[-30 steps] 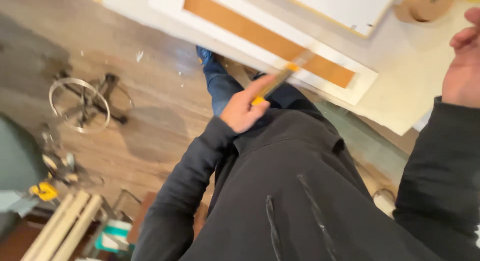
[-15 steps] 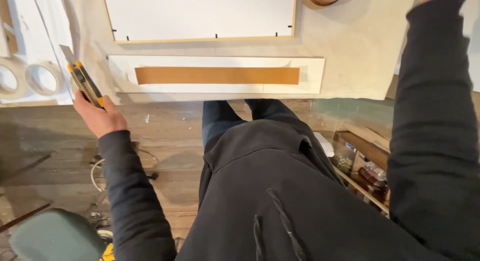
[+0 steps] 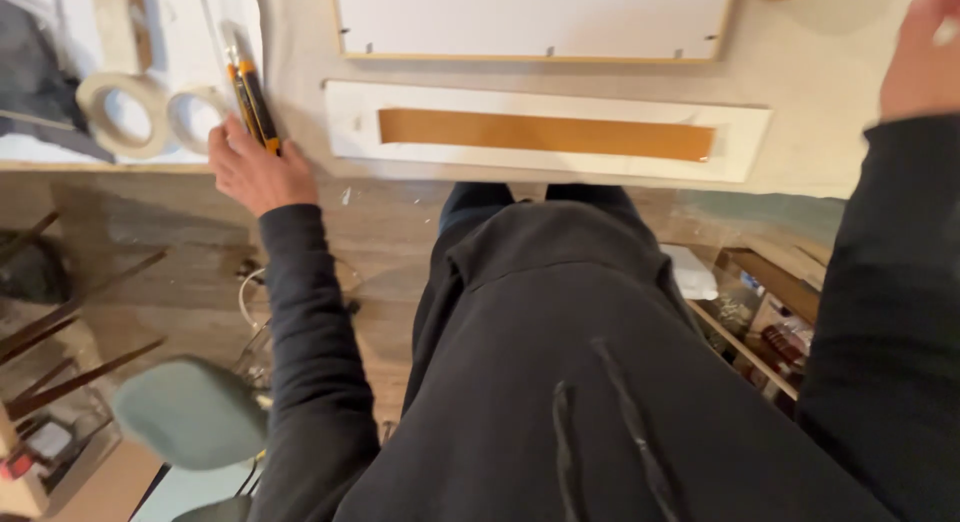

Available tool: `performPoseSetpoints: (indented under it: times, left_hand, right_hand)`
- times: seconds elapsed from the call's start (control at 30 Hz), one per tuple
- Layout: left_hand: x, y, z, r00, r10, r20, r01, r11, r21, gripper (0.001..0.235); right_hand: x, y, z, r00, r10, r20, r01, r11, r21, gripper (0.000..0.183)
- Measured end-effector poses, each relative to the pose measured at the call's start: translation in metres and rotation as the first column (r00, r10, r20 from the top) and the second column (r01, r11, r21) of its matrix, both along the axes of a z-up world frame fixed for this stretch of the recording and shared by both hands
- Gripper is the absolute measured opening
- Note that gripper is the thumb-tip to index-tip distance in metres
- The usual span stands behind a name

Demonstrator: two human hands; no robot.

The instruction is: Framing a piece of artwork by securing it in a frame and applying finishing tape to the back.

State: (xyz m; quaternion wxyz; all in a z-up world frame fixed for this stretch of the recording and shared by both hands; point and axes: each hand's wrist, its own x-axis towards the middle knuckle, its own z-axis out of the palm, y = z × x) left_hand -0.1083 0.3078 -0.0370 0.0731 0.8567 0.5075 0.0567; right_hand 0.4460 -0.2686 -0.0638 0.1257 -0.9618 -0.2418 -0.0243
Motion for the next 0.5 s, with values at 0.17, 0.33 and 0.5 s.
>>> performPoseSetpoints:
  times: [0.17,0.33,0.5]
  left_hand:
    - [0.021,-0.009,0.0,0.893,-0.383,0.236,0.376,0.923,0.075,0.044]
    - [0.052,-0.008,0.022,0.748,-0.554,0.365,0.599,0.8,-0.014,0.031]
    - [0.062,-0.002,0.021,0.554,-0.786,0.274,0.804,0.59,0.066,0.023]
  right_hand:
    - [-0.152,0.056,0.074,0.932,0.337,-0.134,-0.313,0.934,0.171,0.021]
    - [-0.205,0.055,0.045,0.939,0.302,-0.165,-0.283,0.95,0.13,0.024]
    - [-0.213,0.05,0.032,0.953,0.278,-0.122,-0.264,0.957,0.119,0.023]
